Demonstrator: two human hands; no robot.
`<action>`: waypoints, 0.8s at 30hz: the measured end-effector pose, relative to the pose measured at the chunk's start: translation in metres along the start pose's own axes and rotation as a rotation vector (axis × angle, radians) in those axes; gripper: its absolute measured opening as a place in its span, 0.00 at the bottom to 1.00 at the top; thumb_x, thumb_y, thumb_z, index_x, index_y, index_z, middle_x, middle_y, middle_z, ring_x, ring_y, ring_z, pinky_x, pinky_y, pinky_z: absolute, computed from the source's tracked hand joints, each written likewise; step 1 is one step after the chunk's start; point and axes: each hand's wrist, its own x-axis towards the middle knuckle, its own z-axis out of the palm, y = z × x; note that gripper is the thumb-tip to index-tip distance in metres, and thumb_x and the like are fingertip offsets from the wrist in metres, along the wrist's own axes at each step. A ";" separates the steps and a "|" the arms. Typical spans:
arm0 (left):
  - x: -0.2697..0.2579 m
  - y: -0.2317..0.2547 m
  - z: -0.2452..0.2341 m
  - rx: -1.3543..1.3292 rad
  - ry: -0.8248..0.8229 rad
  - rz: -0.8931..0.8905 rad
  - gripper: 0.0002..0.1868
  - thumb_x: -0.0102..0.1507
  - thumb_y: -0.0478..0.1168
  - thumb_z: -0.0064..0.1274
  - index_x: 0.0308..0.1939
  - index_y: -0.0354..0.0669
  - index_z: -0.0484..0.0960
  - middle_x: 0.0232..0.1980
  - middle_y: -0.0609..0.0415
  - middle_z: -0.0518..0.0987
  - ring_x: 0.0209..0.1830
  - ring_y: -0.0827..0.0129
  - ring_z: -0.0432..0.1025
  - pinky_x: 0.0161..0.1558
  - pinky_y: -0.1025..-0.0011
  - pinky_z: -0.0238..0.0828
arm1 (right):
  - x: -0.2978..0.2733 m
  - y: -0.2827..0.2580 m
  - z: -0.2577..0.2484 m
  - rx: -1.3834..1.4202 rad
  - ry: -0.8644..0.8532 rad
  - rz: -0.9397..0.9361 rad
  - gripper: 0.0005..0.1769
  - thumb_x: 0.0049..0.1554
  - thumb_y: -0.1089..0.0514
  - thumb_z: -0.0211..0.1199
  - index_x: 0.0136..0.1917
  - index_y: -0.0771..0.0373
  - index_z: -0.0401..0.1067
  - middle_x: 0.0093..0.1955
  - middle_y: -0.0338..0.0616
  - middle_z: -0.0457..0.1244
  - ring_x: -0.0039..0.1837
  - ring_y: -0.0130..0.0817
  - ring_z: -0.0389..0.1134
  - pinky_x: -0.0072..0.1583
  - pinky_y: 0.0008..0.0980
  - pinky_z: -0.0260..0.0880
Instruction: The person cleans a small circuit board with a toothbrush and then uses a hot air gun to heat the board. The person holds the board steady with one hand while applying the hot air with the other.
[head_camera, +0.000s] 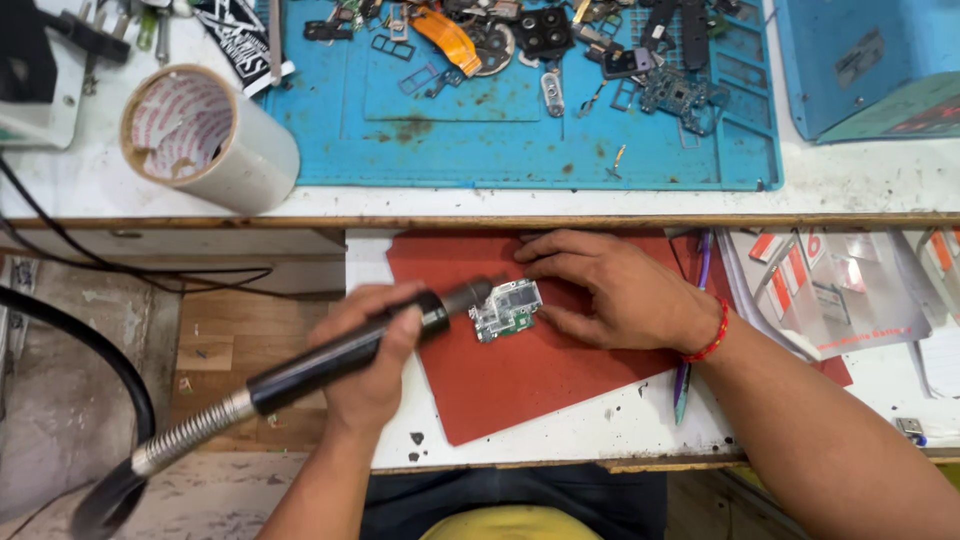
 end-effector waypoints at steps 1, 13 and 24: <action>0.001 0.000 -0.001 -0.010 0.002 -0.022 0.17 0.65 0.48 0.59 0.49 0.38 0.86 0.44 0.48 0.85 0.43 0.66 0.80 0.50 0.70 0.77 | -0.002 -0.001 0.001 0.001 0.003 0.006 0.24 0.49 0.60 0.70 0.58 0.69 0.74 0.66 0.52 0.65 0.67 0.48 0.67 0.66 0.40 0.68; 0.004 -0.001 0.000 -0.073 -0.027 -0.032 0.19 0.67 0.49 0.59 0.49 0.35 0.86 0.45 0.48 0.85 0.44 0.67 0.79 0.49 0.71 0.77 | -0.002 -0.002 0.003 -0.017 0.004 -0.015 0.24 0.49 0.60 0.70 0.59 0.70 0.74 0.65 0.52 0.65 0.66 0.49 0.67 0.66 0.41 0.68; 0.007 0.004 0.000 -0.090 -0.014 -0.024 0.19 0.67 0.48 0.59 0.49 0.35 0.85 0.46 0.47 0.84 0.45 0.66 0.79 0.51 0.70 0.77 | -0.001 -0.001 0.003 -0.026 0.018 -0.021 0.24 0.49 0.59 0.70 0.58 0.69 0.74 0.65 0.52 0.65 0.65 0.48 0.68 0.65 0.40 0.70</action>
